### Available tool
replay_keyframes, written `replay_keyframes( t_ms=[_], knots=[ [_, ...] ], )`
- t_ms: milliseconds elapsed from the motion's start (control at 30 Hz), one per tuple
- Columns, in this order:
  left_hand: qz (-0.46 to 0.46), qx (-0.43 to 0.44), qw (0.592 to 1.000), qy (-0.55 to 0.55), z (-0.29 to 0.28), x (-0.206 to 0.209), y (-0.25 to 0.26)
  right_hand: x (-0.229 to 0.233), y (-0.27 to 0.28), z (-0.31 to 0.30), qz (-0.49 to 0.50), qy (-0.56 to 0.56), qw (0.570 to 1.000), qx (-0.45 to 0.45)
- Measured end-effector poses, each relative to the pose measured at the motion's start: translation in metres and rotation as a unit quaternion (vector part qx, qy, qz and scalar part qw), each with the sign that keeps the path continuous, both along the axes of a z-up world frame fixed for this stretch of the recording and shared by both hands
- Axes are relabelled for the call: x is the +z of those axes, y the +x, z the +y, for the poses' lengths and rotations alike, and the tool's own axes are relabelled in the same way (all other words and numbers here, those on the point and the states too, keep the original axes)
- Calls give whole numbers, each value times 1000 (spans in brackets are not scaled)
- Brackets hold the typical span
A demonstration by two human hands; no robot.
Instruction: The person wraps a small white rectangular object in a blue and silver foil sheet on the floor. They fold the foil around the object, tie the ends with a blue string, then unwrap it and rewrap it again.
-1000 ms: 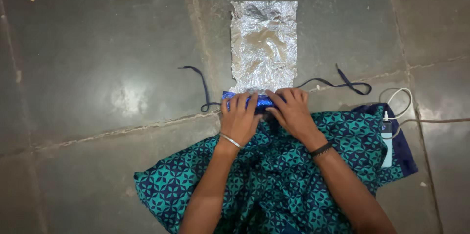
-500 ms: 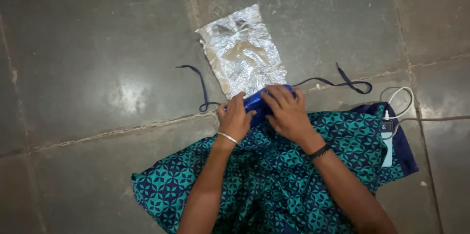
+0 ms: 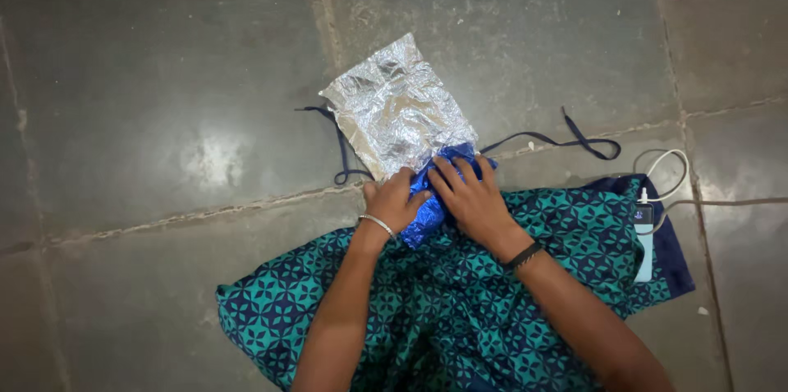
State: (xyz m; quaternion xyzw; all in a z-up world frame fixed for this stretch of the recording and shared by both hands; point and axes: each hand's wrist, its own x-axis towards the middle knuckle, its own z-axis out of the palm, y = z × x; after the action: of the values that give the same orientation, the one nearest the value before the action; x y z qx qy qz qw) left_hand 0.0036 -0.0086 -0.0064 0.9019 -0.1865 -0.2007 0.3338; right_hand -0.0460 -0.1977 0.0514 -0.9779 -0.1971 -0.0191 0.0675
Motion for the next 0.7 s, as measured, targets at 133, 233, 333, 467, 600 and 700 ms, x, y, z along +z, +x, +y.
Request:
replay_keyframes(
  t_ms=[133, 233, 333, 467, 600, 700],
  knots=[
    [-56, -23, 992, 113, -3, 28, -2, 0, 2, 0, 37, -8, 999, -18],
    [-180, -23, 972, 147, -6, 51, -2, 0, 4, 0, 96, 18, 995, -33],
    [-176, -53, 974, 131, -6, 62, -2, -3, 6, -2, 88, 75, 992, -43],
    [-117, -126, 972, 158, -13, 56, -10, -6, 11, -5, 147, 96, 982, -64],
    [-220, -113, 954, 169, -8, 37, -12, -8, 15, -13, 196, 151, 966, -77],
    [-169, -105, 969, 146, -5, 31, -13, -10, 15, -16, 221, 167, 957, -84]
  ],
)
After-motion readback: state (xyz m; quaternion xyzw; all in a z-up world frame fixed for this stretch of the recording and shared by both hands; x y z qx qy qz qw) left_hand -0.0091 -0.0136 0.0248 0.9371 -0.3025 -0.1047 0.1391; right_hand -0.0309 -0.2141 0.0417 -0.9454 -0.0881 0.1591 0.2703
